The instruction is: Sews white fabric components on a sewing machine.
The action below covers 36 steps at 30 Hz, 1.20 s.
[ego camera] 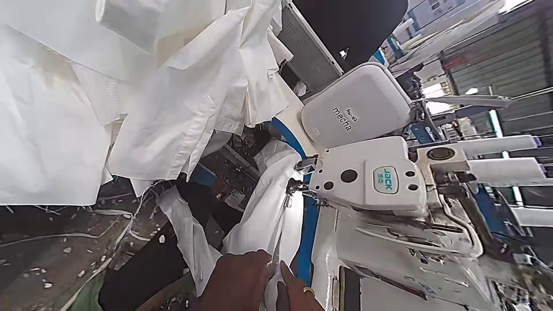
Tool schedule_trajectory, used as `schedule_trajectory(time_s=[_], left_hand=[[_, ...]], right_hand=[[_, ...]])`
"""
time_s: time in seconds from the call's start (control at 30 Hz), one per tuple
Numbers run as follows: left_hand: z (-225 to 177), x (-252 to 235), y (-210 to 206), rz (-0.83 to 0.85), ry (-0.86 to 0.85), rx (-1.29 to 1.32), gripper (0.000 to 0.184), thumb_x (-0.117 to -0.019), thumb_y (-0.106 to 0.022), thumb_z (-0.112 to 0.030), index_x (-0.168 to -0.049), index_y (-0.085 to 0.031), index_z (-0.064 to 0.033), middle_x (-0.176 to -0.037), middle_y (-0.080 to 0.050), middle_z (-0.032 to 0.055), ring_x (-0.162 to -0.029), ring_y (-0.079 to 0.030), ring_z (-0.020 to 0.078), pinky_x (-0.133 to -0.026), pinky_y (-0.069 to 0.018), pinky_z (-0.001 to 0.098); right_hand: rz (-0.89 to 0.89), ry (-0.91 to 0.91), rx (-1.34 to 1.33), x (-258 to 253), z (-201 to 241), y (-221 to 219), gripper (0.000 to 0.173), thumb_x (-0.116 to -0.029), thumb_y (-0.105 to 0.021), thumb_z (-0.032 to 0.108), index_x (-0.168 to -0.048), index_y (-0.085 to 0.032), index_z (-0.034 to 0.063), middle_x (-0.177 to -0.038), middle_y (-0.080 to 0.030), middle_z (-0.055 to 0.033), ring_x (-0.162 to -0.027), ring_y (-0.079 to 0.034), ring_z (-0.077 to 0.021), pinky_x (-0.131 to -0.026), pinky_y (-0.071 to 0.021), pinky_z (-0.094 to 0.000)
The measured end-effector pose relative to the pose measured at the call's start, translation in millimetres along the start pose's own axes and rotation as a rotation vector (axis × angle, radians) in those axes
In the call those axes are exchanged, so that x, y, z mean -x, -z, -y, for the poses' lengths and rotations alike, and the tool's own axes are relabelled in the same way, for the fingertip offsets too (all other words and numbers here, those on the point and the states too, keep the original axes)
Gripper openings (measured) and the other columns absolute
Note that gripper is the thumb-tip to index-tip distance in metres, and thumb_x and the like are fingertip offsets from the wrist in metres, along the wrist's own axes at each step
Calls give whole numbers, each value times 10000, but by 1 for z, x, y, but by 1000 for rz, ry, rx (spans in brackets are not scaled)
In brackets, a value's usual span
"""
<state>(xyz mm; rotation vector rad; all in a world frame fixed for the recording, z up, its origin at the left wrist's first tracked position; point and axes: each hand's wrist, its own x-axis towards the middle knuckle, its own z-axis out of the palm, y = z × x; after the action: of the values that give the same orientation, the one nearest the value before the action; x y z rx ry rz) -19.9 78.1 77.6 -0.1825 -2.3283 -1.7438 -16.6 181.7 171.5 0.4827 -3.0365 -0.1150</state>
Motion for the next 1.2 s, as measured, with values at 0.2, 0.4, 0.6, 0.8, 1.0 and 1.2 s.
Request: schedule_trajectory(time_s=[0.2,0.4,0.6,0.8,1.0,1.2], left_hand=[[11,-29,-8,66,99,144,211,-957,-542,-88,-1052,-698,17,-579,-565,77,-485,-564,224,-496,-479,391],[13,-57,34,469,341,192,331,-1064,-499,-208,-964,-618,84,-733,-561,154,-693,-570,276,-688,-471,456],[83,-111,82,748,21,-192,366,-1034,-551,-203,-803,-654,61,-731,-600,153,-753,-596,272,-722,-454,510],[4,-107,79,665,-263,-246,342,-901,-592,-209,-625,-498,-30,-574,-449,75,-559,-479,219,-532,-343,413],[10,-42,47,189,-188,-353,203,-951,-602,-176,-885,-730,-33,-647,-657,121,-593,-683,314,-537,-526,518],[33,-15,3,205,-117,268,212,-951,-579,-72,-930,-769,19,-720,-716,101,-615,-669,148,-603,-543,341]], right_hand=[[2,-71,-73,-23,-12,-7,298,-927,-576,49,-1149,-749,-50,-781,-729,-182,-643,-709,-331,-591,-569,-470],[181,-235,-400,-3,-46,-16,294,-904,-654,82,-1148,-695,-76,-776,-711,-164,-652,-681,-310,-645,-546,-530],[225,-22,-647,2,-98,-54,256,-912,-646,199,-779,-649,-20,-633,-544,-52,-594,-534,-145,-592,-450,-352],[159,94,-593,16,-89,-30,251,-919,-657,204,-793,-689,-11,-671,-617,-100,-586,-606,-206,-551,-495,-394],[35,-8,-356,43,-75,10,194,-923,-662,127,-828,-738,-24,-717,-665,-155,-626,-658,-277,-560,-531,-402],[58,250,-207,14,-29,1,135,-888,-651,79,-795,-728,20,-738,-716,-131,-672,-718,-292,-595,-569,-440]])
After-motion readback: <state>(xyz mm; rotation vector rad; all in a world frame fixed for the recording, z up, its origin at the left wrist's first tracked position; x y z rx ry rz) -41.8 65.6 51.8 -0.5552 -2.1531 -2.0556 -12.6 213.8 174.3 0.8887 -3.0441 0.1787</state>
